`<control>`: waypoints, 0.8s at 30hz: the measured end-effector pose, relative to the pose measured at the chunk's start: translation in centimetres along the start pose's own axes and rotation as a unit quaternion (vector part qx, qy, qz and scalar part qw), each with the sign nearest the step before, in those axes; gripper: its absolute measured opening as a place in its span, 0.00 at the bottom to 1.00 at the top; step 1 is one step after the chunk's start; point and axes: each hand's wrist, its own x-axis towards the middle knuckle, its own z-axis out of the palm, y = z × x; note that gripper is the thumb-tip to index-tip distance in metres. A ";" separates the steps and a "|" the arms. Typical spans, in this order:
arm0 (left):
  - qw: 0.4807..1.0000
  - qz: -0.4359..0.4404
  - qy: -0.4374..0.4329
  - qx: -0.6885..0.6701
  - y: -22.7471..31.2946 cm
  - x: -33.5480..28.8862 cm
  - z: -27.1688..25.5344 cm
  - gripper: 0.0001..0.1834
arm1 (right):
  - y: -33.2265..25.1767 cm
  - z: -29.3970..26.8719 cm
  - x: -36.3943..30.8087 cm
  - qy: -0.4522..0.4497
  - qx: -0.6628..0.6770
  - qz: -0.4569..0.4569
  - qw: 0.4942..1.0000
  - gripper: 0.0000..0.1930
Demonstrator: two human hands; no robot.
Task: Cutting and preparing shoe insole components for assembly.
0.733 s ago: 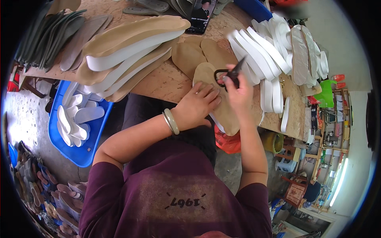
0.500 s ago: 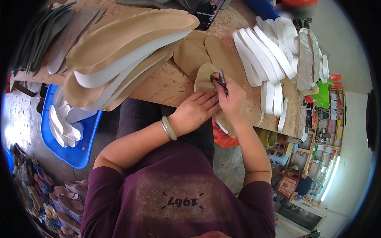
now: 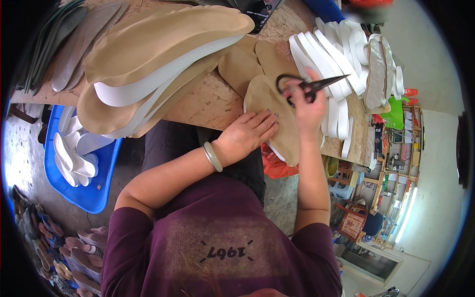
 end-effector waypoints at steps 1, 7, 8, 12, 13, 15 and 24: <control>1.000 0.000 0.003 -0.002 0.0 0.1 -0.1 0.25 | -0.4 -0.4 -0.8 -0.087 -0.086 -0.005 0.992 0.17; 1.000 0.020 -0.013 0.007 0.1 -0.4 0.0 0.25 | 0.5 -1.5 0.0 -0.312 -0.220 -0.225 0.896 0.20; 0.999 0.025 -0.021 0.012 0.0 -0.5 0.0 0.25 | 0.7 -1.4 0.3 -0.324 -0.213 -0.245 0.889 0.21; 0.998 0.037 0.012 0.050 0.3 -0.4 0.2 0.26 | 1.1 -0.6 1.1 -0.323 -0.247 -0.269 0.873 0.21; 0.998 0.037 0.011 0.050 0.3 -0.4 0.3 0.26 | 1.2 -0.3 1.0 -0.304 -0.265 -0.281 0.871 0.21; 0.999 0.035 0.016 0.019 0.3 -0.5 0.4 0.25 | 1.3 0.5 0.9 -0.282 -0.283 -0.292 0.869 0.20; 0.999 0.033 -0.005 0.028 -0.1 0.2 0.0 0.26 | 2.0 0.7 2.0 0.125 -0.055 0.147 0.980 0.09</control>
